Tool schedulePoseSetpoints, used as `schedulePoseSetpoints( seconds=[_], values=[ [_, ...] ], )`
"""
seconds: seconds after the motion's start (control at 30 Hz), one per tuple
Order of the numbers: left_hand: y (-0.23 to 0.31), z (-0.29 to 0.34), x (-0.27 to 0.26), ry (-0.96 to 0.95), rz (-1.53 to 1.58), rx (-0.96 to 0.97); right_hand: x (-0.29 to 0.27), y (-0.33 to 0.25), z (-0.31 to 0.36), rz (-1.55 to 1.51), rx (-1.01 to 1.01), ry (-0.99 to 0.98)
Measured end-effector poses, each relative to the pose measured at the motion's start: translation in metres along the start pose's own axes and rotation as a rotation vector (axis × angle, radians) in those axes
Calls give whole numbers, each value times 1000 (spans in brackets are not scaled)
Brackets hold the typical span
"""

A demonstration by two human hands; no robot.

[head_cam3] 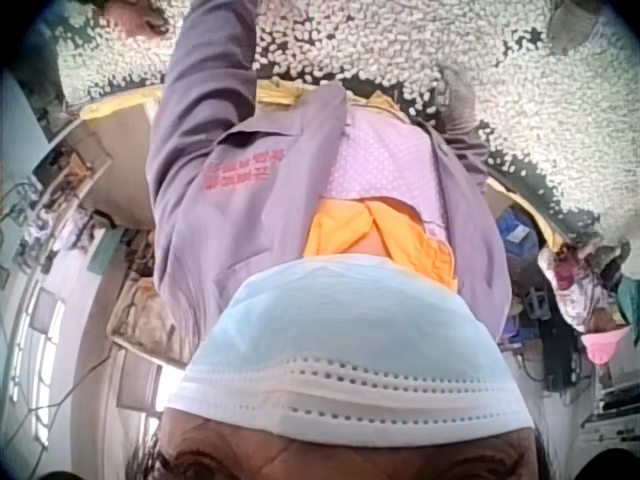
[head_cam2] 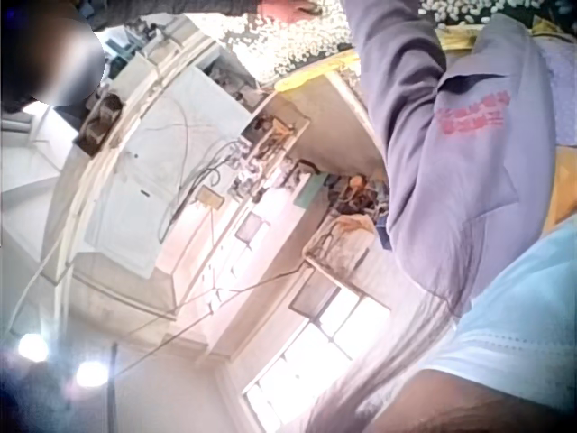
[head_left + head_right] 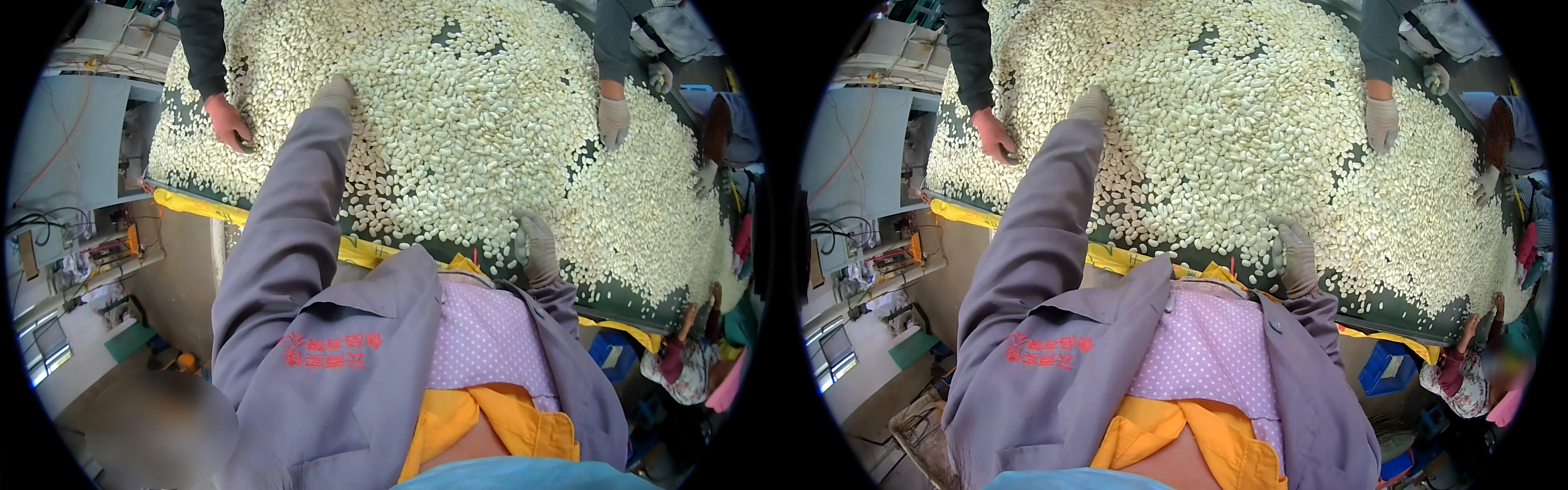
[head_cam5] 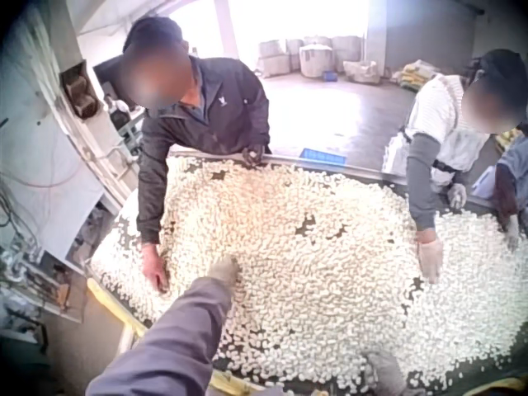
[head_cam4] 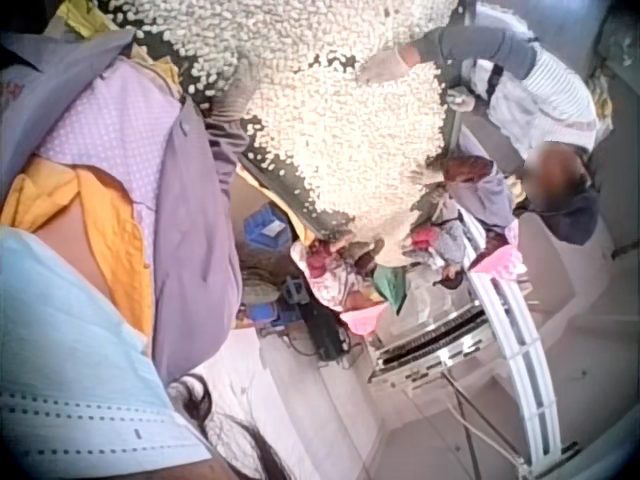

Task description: The person stands at a conveyor belt and sorts white peanuts by hand. They pick up individual peanuts from the moving stream and place them into a collection area, while other workers perform similar tasks in the background.

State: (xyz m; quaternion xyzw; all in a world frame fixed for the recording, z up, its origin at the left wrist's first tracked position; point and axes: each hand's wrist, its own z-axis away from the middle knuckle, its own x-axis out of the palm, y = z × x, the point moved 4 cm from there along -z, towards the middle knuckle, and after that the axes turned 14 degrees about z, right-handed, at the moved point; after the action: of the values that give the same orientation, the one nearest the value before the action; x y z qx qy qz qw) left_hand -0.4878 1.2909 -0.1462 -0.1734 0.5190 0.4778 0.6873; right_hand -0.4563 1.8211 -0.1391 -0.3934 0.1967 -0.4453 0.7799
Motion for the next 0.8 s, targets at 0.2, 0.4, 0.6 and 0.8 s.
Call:
schedulePoseSetpoints(
  seconds=[0.2,0.4,0.6,0.8],
  values=[
    [-17,-20,6,246,671,258,-9,-1,0,67,-40,-26],
    [49,7,54,-96,1158,146,-31,-3,4,47,9,-14],
    [194,210,120,-626,1039,80,-43,4,6,7,35,-27],
    [150,263,168,-619,877,427,-67,15,15,83,-60,-37]
  ],
)
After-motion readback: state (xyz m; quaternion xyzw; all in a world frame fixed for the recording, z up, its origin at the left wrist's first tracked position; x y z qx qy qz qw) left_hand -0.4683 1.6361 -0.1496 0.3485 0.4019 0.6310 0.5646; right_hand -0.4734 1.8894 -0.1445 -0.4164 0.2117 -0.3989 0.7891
